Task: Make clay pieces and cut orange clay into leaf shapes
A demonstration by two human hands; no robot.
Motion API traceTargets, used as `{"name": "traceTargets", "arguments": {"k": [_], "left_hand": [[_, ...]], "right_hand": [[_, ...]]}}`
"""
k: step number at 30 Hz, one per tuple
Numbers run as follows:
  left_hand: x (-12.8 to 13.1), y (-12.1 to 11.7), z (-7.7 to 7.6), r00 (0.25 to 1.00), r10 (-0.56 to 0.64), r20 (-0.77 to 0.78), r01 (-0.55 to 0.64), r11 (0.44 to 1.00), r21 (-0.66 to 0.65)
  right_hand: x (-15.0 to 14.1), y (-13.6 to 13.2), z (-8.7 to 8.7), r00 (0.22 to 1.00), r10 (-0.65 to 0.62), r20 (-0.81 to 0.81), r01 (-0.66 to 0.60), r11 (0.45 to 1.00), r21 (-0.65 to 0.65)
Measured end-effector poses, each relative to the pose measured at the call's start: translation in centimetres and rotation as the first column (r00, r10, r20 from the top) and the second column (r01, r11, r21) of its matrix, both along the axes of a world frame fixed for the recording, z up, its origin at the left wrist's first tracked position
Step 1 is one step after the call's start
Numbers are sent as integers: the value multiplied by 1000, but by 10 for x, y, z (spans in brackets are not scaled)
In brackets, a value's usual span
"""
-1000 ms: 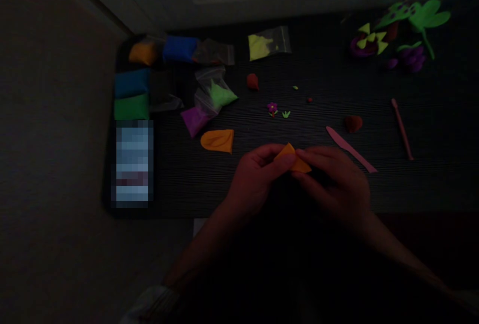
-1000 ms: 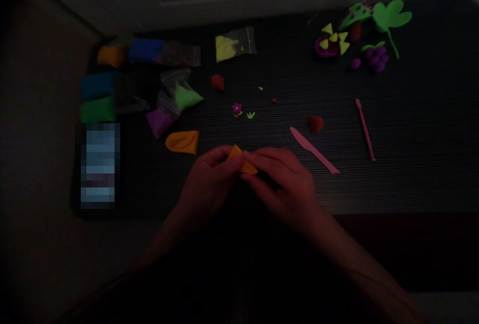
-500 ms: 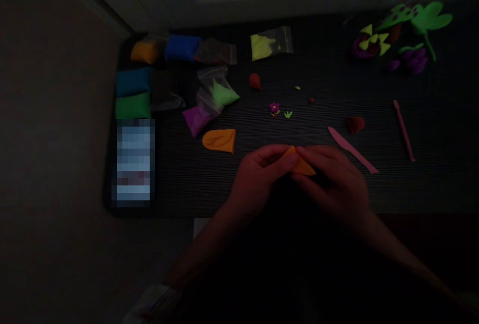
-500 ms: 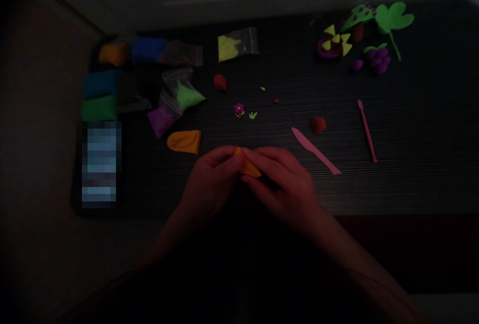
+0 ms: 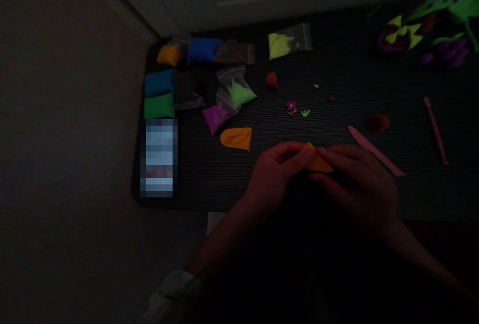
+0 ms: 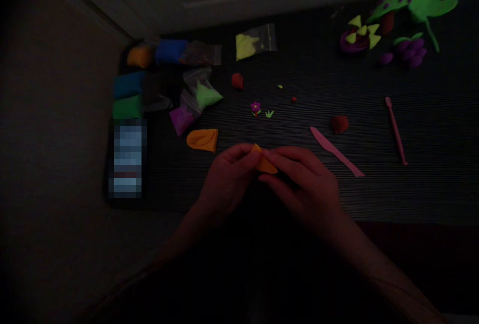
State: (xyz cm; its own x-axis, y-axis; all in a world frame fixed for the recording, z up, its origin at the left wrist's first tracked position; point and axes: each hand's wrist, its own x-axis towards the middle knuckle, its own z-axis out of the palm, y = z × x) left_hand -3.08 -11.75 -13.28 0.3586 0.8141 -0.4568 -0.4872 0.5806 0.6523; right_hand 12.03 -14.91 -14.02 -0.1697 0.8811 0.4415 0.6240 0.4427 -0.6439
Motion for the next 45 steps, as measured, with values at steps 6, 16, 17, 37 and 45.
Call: {"name": "traceTargets", "arguments": {"k": [6, 16, 17, 37, 45], "left_hand": [[1, -1, -1, 1000, 11, -9, -11, 1000, -11], [0, -2, -4, 999, 45, -3, -45, 998, 36], [0, -3, -4, 999, 47, -4, -47, 998, 46], [0, -3, -4, 997, 44, -66, -38, 996, 83], [-1, -4, -5, 996, 31, -80, -24, 995, 92]], "right_hand": [[-1, 0, 0, 999, -34, 26, 34, 999, -6], [-1, 0, 2, 998, -60, 22, 60, 998, -13], [-1, 0, 2, 998, -60, 23, 61, 998, -12], [-1, 1, 1, 997, -77, 30, 77, 997, -22], [-1, 2, 2, 998, -61, 3, 61, 998, -13]]}}
